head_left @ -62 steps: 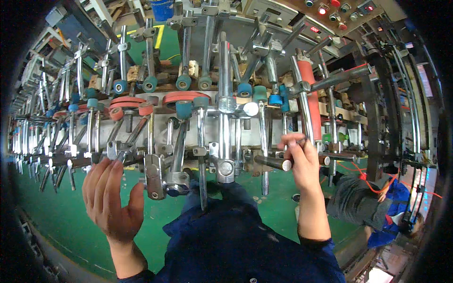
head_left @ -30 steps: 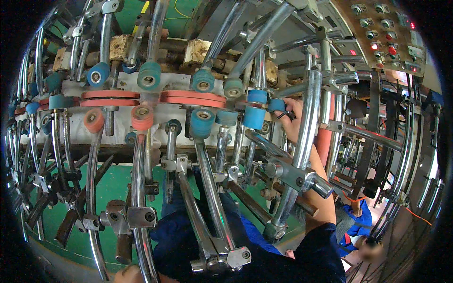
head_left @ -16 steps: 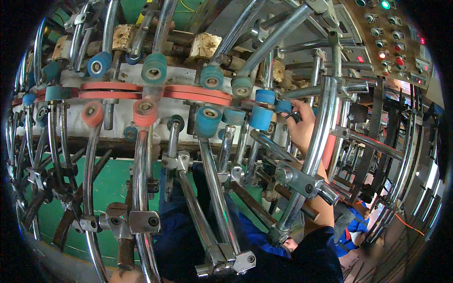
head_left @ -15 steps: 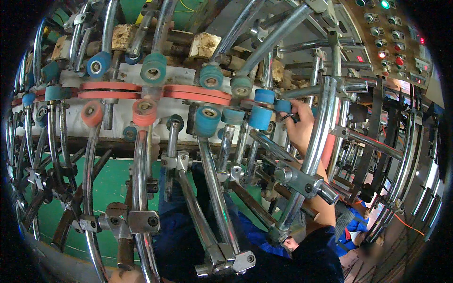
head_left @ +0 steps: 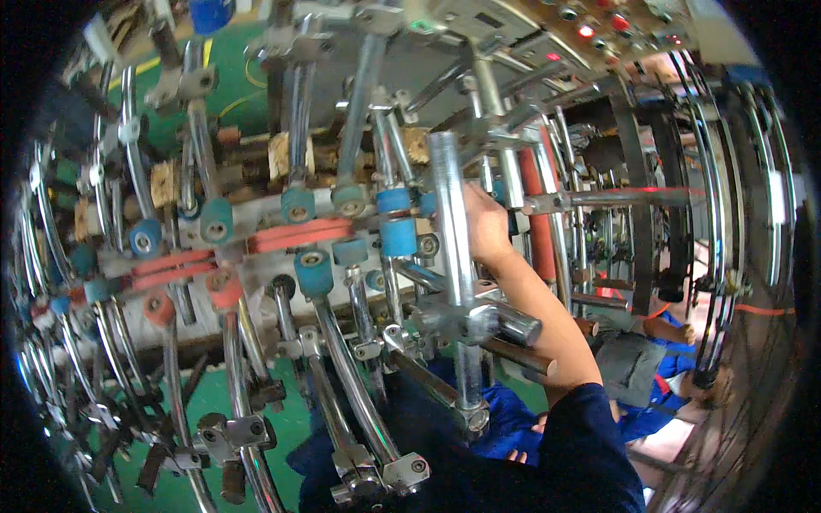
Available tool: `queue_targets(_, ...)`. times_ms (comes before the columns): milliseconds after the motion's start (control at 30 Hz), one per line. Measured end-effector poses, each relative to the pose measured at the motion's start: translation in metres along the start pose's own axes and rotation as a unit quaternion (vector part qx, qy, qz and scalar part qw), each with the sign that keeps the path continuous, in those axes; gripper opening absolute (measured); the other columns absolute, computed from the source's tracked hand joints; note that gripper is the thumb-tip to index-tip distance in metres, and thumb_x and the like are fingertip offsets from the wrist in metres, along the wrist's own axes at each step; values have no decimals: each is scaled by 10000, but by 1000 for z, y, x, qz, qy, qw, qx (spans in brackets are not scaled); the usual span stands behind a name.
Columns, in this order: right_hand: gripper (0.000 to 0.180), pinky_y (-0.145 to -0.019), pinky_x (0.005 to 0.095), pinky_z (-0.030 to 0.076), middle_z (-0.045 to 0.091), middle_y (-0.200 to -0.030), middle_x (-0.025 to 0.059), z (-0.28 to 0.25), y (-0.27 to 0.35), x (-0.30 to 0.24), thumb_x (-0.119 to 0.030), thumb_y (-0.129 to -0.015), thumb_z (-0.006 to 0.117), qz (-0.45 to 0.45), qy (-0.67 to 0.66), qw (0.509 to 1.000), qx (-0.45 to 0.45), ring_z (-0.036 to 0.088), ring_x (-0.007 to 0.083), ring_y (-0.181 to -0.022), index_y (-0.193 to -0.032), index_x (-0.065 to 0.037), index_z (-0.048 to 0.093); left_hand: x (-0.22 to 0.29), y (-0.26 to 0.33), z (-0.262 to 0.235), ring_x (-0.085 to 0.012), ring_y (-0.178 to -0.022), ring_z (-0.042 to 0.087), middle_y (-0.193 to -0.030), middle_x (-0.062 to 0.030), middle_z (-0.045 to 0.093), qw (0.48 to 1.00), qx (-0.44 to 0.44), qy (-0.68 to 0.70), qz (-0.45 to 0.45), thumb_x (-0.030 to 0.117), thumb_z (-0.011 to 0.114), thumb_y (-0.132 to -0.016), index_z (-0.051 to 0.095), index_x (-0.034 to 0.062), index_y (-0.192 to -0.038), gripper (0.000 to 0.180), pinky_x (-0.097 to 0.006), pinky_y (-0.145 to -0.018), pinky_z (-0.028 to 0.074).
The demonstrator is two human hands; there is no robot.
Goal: The person assembles metal parts on a machine using a wrench. They repeatedly tighten bolts on various metal rods and components, adjusting and securing them in place.
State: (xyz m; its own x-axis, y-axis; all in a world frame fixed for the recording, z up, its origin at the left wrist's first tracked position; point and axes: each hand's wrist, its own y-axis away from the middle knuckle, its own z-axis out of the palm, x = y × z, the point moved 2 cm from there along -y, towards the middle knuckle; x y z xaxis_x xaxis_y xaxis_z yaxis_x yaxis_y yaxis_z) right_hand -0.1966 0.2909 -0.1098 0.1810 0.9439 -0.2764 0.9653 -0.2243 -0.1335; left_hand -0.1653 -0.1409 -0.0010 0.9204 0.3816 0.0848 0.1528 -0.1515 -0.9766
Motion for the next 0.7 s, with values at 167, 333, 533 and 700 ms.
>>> queue_targets(167,383,-792,464,561,670,-1059,68,-1,5,1,-273,-825,771,54,-4,998,-27,683,333,-976,-1160,-153,631,6,-6,-2,-252,-668,549,-751,-107,579,999,-24,24,0,184,523,-941,575,43,-820,193,-405,-610,442)
queue_targets(333,332,-817,419,561,718,-1034,124,-23,20,1,-230,-872,749,71,-172,982,-35,704,303,-957,-1171,-101,682,14,-6,-22,-260,-658,538,-741,-108,570,998,-46,28,-19,172,525,-930,563,48,-805,180,-412,-602,433)
queue_targets(533,276,-654,231,443,692,-892,-14,-100,96,-14,-243,-918,754,176,-477,859,-63,553,48,-740,-1089,-29,725,19,-1,-48,-270,-646,526,-728,-110,558,997,-53,-1,-53,157,529,-917,548,53,-787,167,-421,-592,422)
queue_targets(700,252,-640,281,473,713,-828,-20,-136,155,-60,-278,-894,789,165,-515,840,51,579,66,-722,-932,-36,732,18,-19,-54,-277,-623,483,-748,-97,532,977,-177,99,-67,-6,572,-777,514,77,-873,139,-416,-593,409)
